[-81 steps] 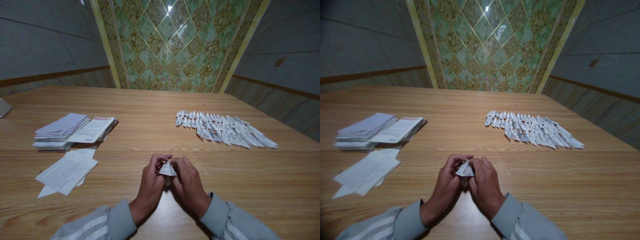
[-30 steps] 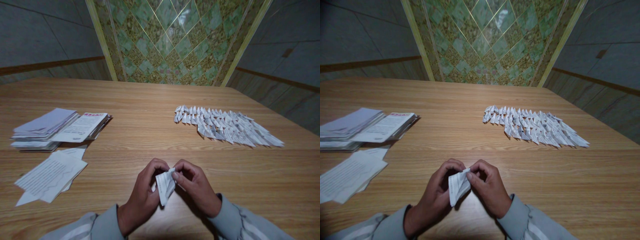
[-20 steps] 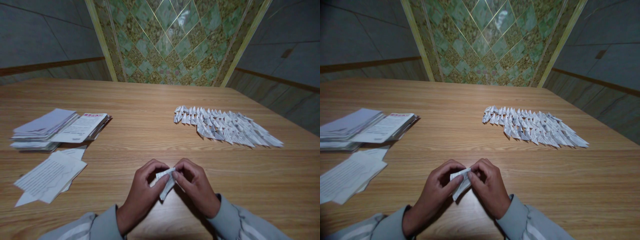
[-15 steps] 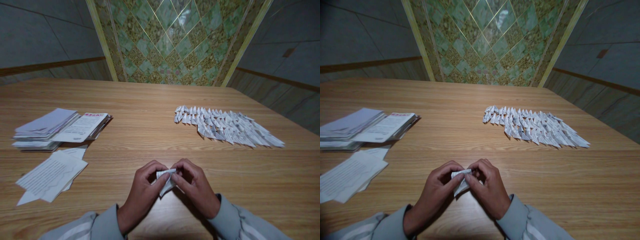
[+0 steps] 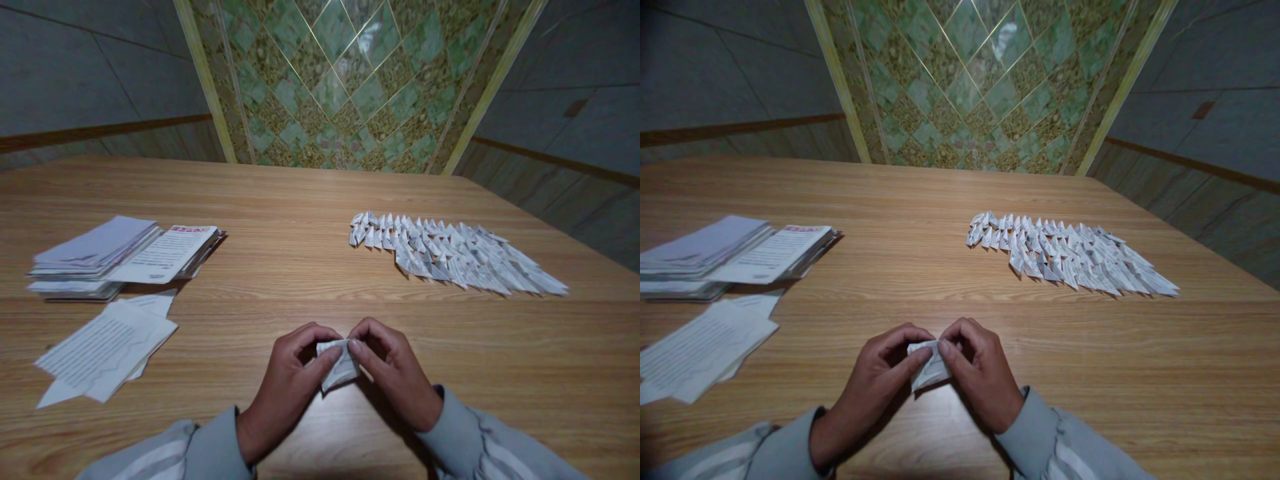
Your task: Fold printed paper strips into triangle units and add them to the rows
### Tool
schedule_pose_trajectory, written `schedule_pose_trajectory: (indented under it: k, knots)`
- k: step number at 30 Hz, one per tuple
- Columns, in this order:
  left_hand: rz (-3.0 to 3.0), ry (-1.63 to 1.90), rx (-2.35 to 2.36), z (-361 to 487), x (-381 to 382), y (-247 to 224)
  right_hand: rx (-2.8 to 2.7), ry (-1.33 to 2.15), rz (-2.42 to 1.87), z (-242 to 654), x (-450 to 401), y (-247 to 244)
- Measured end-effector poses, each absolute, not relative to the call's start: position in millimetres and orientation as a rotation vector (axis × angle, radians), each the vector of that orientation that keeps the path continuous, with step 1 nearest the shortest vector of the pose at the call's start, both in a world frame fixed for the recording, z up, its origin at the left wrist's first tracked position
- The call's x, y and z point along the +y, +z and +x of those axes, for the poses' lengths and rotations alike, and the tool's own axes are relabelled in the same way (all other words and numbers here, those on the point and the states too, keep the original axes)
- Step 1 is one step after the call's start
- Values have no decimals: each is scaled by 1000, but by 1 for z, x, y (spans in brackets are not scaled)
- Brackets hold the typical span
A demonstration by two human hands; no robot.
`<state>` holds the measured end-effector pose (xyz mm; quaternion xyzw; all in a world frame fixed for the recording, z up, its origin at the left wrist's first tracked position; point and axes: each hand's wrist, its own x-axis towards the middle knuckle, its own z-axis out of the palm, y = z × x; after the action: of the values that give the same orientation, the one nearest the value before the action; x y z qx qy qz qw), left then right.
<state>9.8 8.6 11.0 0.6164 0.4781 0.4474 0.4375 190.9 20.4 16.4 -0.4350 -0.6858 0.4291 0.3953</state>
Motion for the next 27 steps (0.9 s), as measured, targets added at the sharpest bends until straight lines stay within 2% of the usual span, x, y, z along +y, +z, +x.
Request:
schedule_pose_trajectory:
  k: [17, 27]
  knots:
    - [1384, 1049, 1126, 10, 8, 13, -1830, 972, -1103, 190, 21, 19]
    - [1370, 968, 1144, 8, 13, 11, -1775, 1133, -1117, 196, 25, 18]
